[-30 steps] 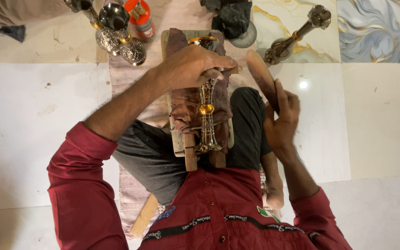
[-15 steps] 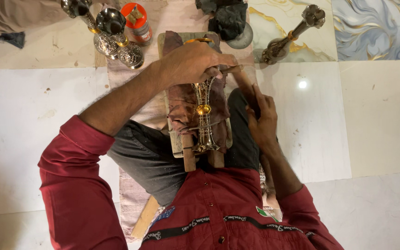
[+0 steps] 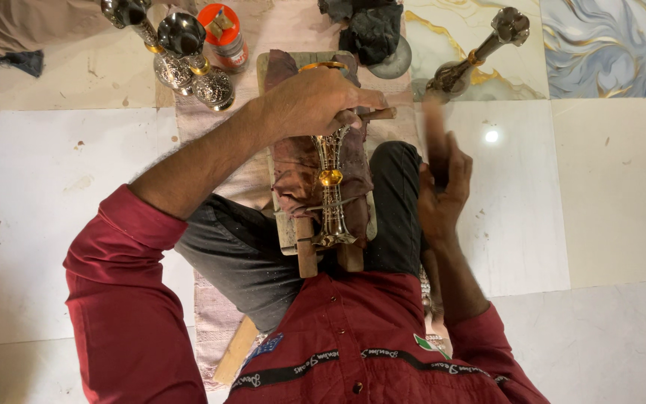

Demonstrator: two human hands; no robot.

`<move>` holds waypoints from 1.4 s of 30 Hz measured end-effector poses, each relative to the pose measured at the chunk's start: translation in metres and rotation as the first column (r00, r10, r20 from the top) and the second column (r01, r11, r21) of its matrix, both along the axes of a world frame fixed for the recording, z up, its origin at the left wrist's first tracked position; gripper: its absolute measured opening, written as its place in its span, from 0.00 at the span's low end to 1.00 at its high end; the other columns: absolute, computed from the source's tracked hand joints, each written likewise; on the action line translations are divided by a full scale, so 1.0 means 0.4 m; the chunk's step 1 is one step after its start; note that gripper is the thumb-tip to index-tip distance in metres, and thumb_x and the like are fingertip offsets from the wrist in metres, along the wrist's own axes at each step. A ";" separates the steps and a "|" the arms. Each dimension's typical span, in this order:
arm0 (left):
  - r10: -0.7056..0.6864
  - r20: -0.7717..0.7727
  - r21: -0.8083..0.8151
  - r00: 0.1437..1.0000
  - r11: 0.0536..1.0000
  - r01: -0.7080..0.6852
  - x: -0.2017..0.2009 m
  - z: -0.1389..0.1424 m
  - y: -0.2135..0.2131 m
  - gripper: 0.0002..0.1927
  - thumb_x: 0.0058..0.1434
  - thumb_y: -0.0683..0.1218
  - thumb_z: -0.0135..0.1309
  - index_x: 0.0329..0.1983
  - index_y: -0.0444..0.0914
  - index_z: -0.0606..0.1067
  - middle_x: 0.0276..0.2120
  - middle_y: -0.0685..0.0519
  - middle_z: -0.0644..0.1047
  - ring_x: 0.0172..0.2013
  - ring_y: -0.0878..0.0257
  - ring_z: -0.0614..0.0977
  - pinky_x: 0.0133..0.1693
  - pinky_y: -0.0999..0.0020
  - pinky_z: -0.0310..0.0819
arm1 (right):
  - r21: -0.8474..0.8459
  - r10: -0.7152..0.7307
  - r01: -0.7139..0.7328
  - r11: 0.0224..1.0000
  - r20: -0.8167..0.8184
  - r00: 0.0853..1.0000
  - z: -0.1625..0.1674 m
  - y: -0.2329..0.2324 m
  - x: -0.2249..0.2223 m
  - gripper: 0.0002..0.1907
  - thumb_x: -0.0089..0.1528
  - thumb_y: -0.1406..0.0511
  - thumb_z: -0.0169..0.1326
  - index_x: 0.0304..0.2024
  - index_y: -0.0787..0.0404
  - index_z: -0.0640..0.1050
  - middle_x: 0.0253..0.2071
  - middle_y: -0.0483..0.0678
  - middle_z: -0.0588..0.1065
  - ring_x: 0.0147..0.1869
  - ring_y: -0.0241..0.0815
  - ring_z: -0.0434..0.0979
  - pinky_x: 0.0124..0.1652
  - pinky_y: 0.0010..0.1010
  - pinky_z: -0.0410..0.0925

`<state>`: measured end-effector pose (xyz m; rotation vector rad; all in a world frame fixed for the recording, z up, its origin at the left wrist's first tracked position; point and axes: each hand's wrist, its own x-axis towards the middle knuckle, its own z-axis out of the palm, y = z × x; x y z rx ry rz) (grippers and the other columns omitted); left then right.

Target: The person sits on the floor with an ornate brass vase held against a sandbag on their lap. They hold a punch against the vase surface and strike it with a wooden mallet, repositioning the vase and punch repeatedly to work the decorative pattern around the vessel.

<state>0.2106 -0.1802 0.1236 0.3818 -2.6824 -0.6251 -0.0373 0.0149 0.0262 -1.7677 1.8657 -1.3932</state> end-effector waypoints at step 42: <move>0.033 0.183 -0.002 0.982 0.999 -0.033 -0.027 0.001 -0.008 0.28 0.58 0.44 0.65 0.62 0.50 0.76 0.27 0.48 0.82 0.29 0.55 0.84 0.37 0.55 0.79 | -0.015 -0.021 0.021 1.000 0.010 1.000 -0.011 0.034 -0.027 0.31 0.69 0.79 0.55 0.73 0.56 0.66 0.59 0.51 0.71 0.61 0.44 0.71 0.63 0.33 0.68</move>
